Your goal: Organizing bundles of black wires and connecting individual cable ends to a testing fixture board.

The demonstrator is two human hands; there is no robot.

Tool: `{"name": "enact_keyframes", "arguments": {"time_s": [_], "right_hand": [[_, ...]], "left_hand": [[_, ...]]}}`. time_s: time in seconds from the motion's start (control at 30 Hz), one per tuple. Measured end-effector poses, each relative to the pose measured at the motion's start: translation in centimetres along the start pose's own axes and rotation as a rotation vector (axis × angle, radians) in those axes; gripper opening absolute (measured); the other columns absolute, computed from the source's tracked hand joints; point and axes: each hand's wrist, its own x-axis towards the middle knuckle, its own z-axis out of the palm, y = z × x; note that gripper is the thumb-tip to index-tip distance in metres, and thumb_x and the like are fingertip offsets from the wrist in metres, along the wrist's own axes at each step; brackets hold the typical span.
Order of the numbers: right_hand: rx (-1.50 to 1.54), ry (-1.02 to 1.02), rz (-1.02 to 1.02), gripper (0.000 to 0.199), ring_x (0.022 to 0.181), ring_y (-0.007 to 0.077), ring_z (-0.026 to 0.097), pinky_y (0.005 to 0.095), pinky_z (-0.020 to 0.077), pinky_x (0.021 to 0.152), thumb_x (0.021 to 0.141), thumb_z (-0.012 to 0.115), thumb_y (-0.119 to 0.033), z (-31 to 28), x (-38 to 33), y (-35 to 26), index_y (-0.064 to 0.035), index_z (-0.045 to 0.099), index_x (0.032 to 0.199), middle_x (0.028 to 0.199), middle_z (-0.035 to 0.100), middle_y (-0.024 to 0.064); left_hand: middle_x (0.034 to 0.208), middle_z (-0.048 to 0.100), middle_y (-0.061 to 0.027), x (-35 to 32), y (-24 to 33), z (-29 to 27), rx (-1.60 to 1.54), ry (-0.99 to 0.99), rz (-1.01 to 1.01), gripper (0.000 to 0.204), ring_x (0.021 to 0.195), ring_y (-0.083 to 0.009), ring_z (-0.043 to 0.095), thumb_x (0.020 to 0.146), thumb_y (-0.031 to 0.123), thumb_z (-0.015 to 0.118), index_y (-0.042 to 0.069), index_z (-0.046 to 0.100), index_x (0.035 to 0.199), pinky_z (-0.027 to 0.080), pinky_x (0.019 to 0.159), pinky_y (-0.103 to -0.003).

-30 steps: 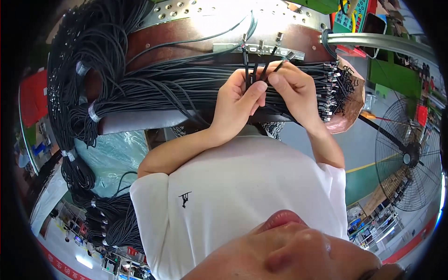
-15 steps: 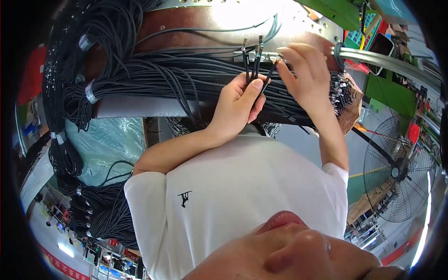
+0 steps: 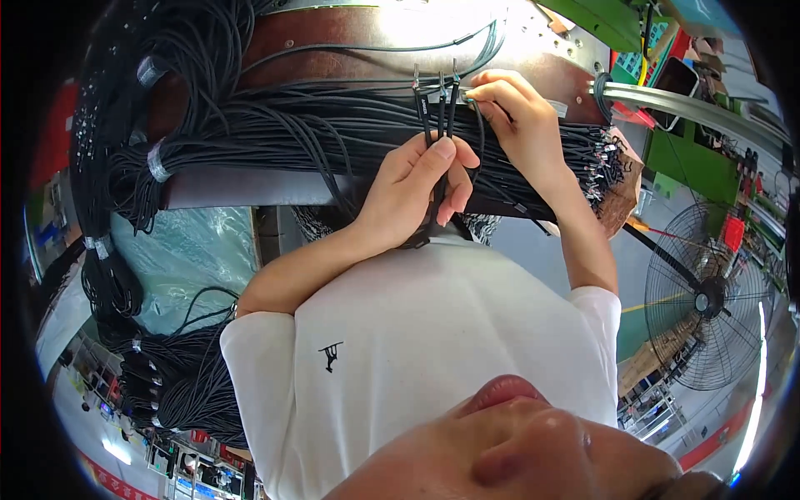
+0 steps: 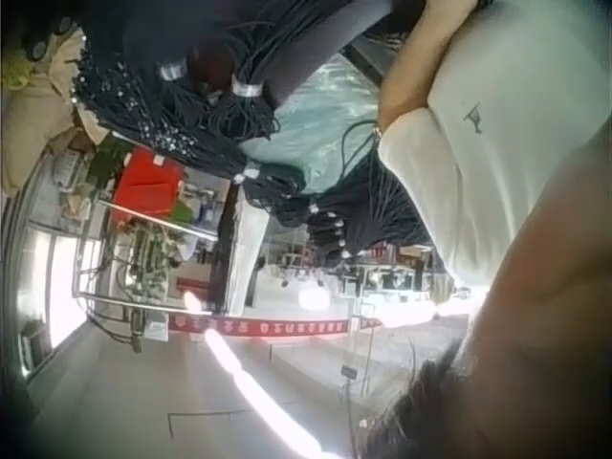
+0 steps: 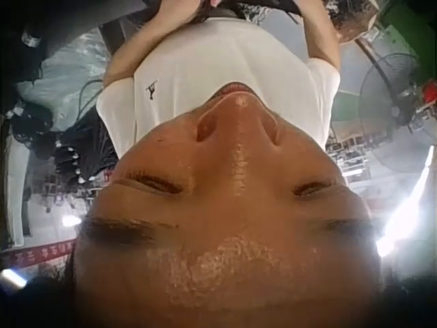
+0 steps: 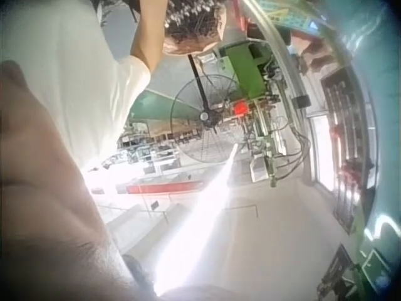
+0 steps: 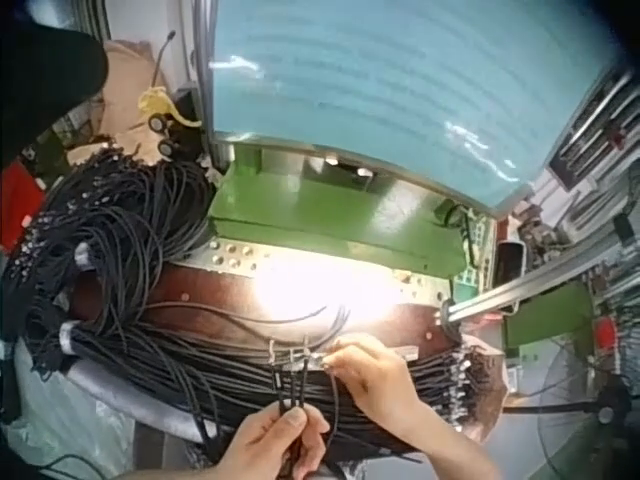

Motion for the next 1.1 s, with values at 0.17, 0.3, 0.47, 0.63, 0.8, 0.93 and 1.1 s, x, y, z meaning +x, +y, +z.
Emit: {"name": "enact_keyframes", "arguments": {"time_s": [0.17, 0.3, 0.47, 0.63, 0.8, 0.93, 1.1], "right_hand": [[-0.236, 0.178, -0.381, 0.026, 0.086, 0.0252, 0.062, 0.0355, 0.0493, 0.074, 0.075, 0.070, -0.004, -0.7, 1.2, -0.8, -0.0066, 0.062, 0.100, 0.097, 0.065, 0.0055], [-0.170, 0.190, -0.132, 0.025, 0.086, 0.0243, 0.063, 0.0361, 0.0487, 0.075, 0.072, 0.067, 0.000, -1.0, -0.8, 1.2, -0.0073, 0.061, 0.095, 0.095, 0.065, 0.0056], [-0.271, 0.029, -0.128, 0.028, 0.090, 0.0253, 0.061, 0.0369, 0.0505, 0.076, 0.071, 0.063, 0.002, -0.8, -0.9, 0.4, -0.0074, 0.058, 0.097, 0.096, 0.061, 0.0043], [-0.253, -0.077, -0.160, 0.030, 0.093, 0.0257, 0.060, 0.0364, 0.0509, 0.077, 0.070, 0.064, -0.002, -1.3, -0.1, 0.9, -0.0083, 0.059, 0.098, 0.095, 0.060, 0.0045], [-0.347, 0.138, -0.416, 0.029, 0.094, 0.0256, 0.062, 0.0343, 0.0493, 0.077, 0.073, 0.068, -0.010, -2.6, 0.6, -0.7, -0.0065, 0.061, 0.100, 0.099, 0.064, 0.0057], [-0.124, 0.290, -0.094, 0.029, 0.084, 0.0282, 0.065, 0.0365, 0.0515, 0.072, 0.068, 0.069, 0.007, -3.1, -1.2, 1.8, -0.0038, 0.063, 0.095, 0.091, 0.066, 0.0103], [-0.278, 0.068, -0.158, 0.024, 0.092, 0.0269, 0.061, 0.0349, 0.0517, 0.073, 0.074, 0.065, 0.001, -2.8, -1.8, 2.7, -0.0060, 0.061, 0.097, 0.092, 0.062, 0.0069]], "left_hand": [[0.066, 0.057, -0.0092, 0.0, 0.7, 1.3, 0.074, -0.095, -0.157, 0.034, 0.053, -0.0111, 0.048, 0.104, 0.026, 0.035, -0.002, 0.054, 0.101, 0.040, 0.051, -0.022], [0.077, 0.063, -0.0115, 0.3, 1.4, 1.1, 0.426, 0.041, 0.157, 0.042, 0.066, -0.0135, 0.058, 0.105, 0.031, 0.033, -0.005, 0.054, 0.111, 0.048, 0.063, -0.024], [0.071, 0.060, -0.0100, 1.1, 1.4, 0.7, 0.085, -0.124, -0.093, 0.044, 0.064, -0.0142, 0.058, 0.104, 0.034, 0.035, -0.005, 0.055, 0.107, 0.049, 0.055, -0.025], [0.068, 0.059, -0.0094, 1.7, 1.3, 0.7, 0.033, -0.112, -0.117, 0.043, 0.061, -0.0140, 0.057, 0.103, 0.035, 0.038, -0.004, 0.056, 0.104, 0.047, 0.052, -0.025], [0.068, 0.059, -0.0093, 2.5, 2.1, 2.0, 0.091, -0.162, -0.286, 0.040, 0.060, -0.0138, 0.056, 0.103, 0.031, 0.038, -0.004, 0.057, 0.106, 0.047, 0.054, -0.026], [0.107, 0.066, -0.0151, 1.2, 2.3, 1.5, 0.507, -0.104, 0.138, 0.046, 0.088, -0.0156, 0.063, 0.103, 0.028, 0.040, -0.003, 0.044, 0.136, 0.050, 0.081, -0.029], [0.075, 0.055, -0.0049, 2.6, 3.5, 2.2, -0.062, -0.068, -0.119, 0.053, 0.056, -0.0081, 0.044, 0.102, 0.040, 0.038, 0.005, 0.036, 0.143, 0.038, 0.051, -0.020]]}}
